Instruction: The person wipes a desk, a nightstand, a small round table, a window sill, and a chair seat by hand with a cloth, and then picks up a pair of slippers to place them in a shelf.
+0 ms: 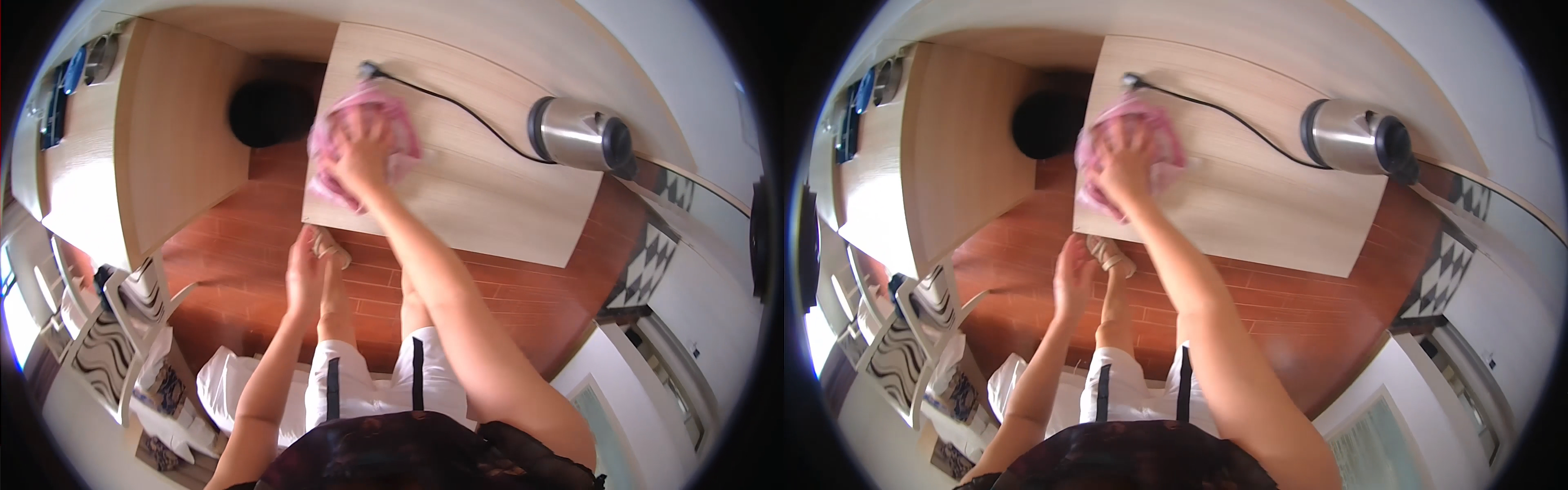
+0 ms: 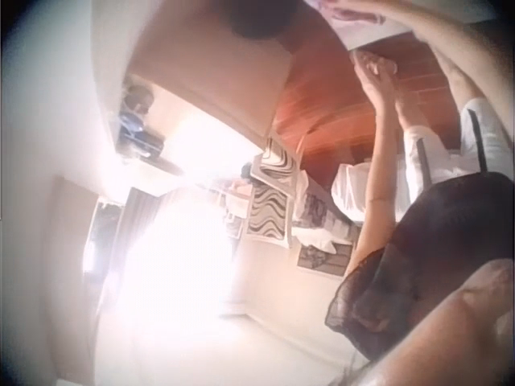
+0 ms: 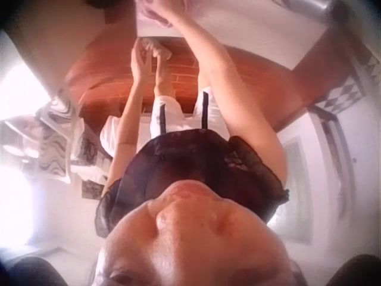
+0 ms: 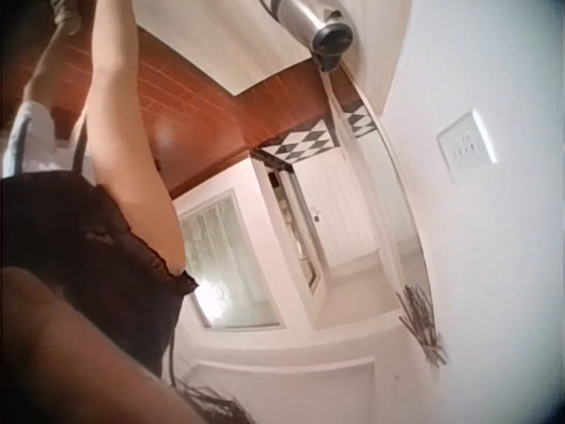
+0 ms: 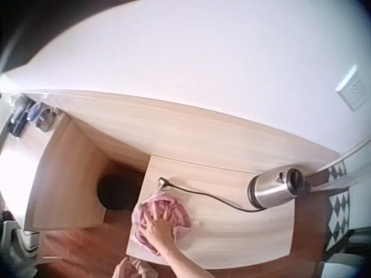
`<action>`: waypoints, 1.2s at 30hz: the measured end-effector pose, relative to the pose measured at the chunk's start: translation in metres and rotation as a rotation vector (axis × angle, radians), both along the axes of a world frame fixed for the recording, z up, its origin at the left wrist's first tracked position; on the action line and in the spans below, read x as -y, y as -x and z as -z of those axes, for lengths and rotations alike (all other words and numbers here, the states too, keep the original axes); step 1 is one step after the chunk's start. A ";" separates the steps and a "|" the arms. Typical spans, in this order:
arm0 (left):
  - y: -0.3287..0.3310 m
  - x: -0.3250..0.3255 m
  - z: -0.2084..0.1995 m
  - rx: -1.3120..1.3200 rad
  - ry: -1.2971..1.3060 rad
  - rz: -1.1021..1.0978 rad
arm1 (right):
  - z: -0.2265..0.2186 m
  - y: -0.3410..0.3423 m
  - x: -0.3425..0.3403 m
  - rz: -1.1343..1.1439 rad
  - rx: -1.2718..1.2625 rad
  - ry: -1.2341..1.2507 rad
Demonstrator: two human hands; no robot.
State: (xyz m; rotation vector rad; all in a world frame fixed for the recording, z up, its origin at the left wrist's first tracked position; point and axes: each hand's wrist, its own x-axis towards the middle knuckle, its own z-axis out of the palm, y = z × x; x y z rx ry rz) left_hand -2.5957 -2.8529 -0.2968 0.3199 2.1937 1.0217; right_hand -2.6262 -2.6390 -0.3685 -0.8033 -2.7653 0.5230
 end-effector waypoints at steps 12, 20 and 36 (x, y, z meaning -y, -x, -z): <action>0.007 -0.143 -0.063 -0.038 -0.341 0.187 | -0.186 -0.281 -0.099 1.100 -0.476 1.160; -0.105 -0.424 -0.110 -0.531 -0.513 0.727 | -0.223 -0.328 -0.345 0.496 -0.121 0.312; -0.122 -0.475 -0.046 -0.593 -0.357 0.627 | -0.200 -0.291 -0.336 -0.050 -0.148 -0.113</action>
